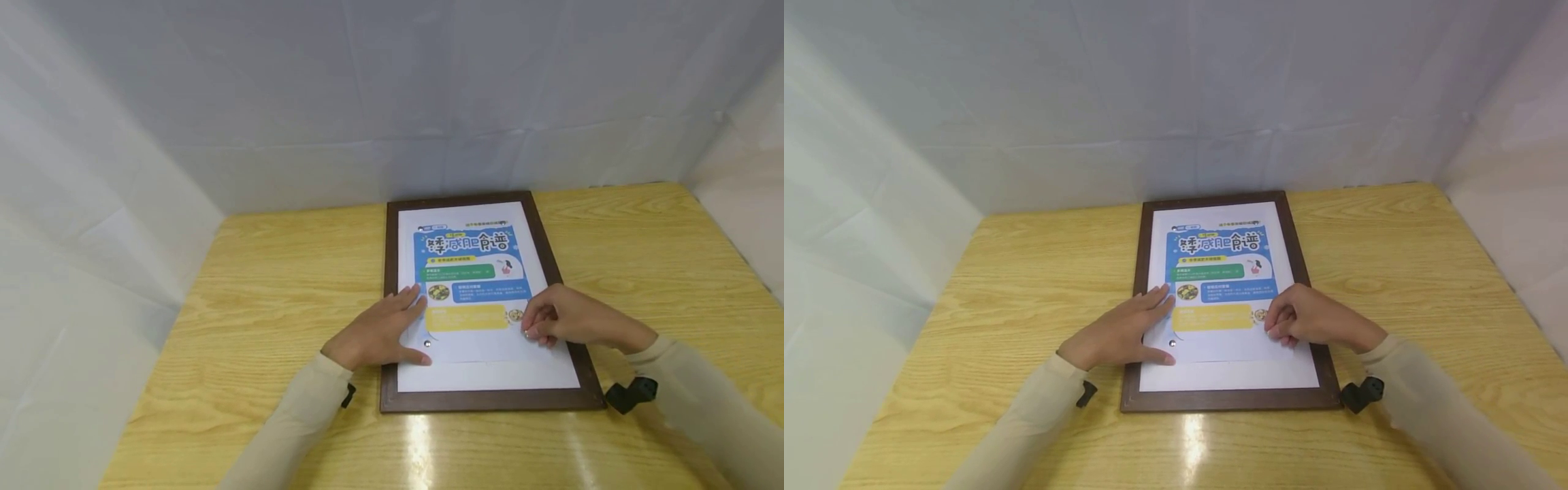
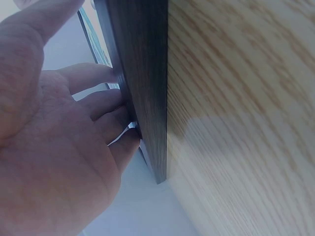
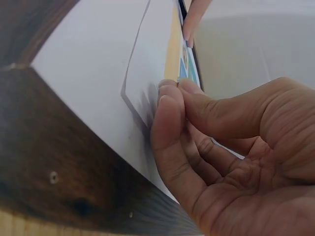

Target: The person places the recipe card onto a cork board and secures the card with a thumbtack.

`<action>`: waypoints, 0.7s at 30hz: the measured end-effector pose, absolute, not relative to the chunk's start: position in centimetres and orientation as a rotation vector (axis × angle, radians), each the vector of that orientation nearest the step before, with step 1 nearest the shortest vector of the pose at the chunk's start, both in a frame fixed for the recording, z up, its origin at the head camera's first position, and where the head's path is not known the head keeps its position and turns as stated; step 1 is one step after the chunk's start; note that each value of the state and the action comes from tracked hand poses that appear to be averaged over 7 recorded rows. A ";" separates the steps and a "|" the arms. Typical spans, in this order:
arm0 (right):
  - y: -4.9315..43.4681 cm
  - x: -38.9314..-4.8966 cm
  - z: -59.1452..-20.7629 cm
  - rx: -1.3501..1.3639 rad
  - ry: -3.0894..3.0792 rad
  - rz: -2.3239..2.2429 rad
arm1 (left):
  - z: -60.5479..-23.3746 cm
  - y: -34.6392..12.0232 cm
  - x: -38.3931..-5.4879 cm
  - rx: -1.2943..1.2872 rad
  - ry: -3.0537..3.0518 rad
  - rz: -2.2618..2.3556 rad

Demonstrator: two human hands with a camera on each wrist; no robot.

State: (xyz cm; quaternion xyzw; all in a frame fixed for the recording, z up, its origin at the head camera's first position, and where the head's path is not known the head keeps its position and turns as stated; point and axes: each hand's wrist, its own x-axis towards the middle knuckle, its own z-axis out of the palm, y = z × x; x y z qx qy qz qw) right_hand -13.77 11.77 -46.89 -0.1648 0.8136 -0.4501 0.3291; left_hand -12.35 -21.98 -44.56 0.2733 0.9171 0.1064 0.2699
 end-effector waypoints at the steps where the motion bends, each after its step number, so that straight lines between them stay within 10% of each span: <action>1: 11.7 -13.8 -46.9 -0.437 2.124 -1.179 | -44.5 -22.0 -12.3 0.738 2.472 0.291; 21: 10.8 -13.9 -46.7 -0.500 2.200 -1.076 | -44.8 -22.2 -12.5 0.748 2.464 0.320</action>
